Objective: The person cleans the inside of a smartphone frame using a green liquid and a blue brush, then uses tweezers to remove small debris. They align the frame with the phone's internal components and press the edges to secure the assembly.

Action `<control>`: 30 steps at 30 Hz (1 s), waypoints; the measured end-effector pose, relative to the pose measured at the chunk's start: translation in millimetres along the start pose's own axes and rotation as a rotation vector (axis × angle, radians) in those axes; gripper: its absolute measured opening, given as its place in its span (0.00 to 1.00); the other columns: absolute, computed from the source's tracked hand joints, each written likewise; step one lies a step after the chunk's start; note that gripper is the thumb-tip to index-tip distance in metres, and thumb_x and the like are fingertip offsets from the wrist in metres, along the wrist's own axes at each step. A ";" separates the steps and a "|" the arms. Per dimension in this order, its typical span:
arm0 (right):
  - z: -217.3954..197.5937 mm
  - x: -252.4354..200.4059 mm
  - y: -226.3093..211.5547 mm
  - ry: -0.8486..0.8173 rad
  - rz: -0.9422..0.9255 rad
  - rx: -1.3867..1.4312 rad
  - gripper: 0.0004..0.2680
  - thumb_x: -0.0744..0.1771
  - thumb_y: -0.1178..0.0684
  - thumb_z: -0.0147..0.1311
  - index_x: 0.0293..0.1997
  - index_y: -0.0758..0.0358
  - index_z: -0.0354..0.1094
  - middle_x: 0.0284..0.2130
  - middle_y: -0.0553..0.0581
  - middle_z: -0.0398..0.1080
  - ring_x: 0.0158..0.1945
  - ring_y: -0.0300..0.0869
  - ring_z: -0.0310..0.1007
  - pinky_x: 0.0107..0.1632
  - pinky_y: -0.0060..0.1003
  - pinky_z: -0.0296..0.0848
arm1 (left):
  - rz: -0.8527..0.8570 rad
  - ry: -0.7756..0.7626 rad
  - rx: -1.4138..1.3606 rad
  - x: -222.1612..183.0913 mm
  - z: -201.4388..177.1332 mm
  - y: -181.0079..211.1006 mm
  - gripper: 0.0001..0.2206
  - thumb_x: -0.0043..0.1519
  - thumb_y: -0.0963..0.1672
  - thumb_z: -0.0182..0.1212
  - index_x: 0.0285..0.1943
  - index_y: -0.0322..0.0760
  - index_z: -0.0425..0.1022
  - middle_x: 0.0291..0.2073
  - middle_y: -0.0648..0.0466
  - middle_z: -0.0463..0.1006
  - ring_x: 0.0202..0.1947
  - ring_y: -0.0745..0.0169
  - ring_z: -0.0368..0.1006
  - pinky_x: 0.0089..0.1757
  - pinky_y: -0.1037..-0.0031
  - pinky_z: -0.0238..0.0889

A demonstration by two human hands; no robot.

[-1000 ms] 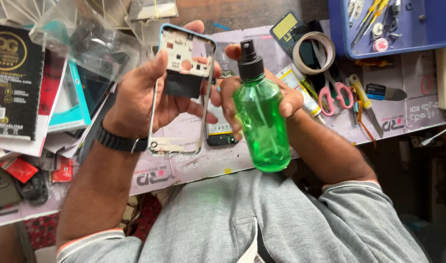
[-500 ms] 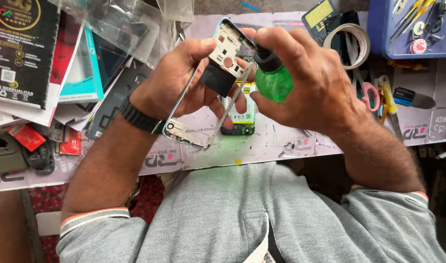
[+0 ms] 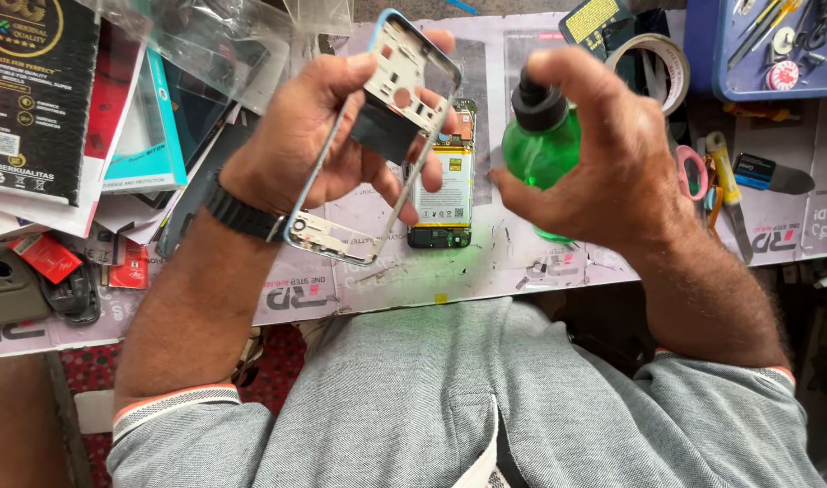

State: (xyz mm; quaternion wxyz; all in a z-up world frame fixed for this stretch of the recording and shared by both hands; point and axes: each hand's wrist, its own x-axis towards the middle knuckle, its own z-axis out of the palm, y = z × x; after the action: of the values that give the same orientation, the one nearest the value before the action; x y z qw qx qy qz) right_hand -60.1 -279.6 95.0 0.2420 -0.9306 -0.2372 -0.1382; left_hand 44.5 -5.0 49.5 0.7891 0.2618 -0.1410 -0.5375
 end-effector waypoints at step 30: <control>21.8 -16.1 -59.6 -0.125 -0.132 0.240 0.35 0.58 0.58 0.77 0.63 0.59 0.44 0.45 0.70 0.70 0.41 0.52 0.78 0.39 0.42 0.79 | 0.326 -0.296 0.422 5.4 -96.1 -33.7 0.29 0.75 0.59 0.51 0.65 0.31 0.71 0.58 0.38 0.78 0.57 0.48 0.77 0.51 0.55 0.76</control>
State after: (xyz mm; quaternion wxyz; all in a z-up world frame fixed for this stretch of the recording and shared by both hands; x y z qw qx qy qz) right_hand -100.9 -228.5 93.5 0.3268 -0.8841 -0.3274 -0.0660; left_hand 68.9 5.6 -48.9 0.7639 0.3129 -0.4031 -0.3950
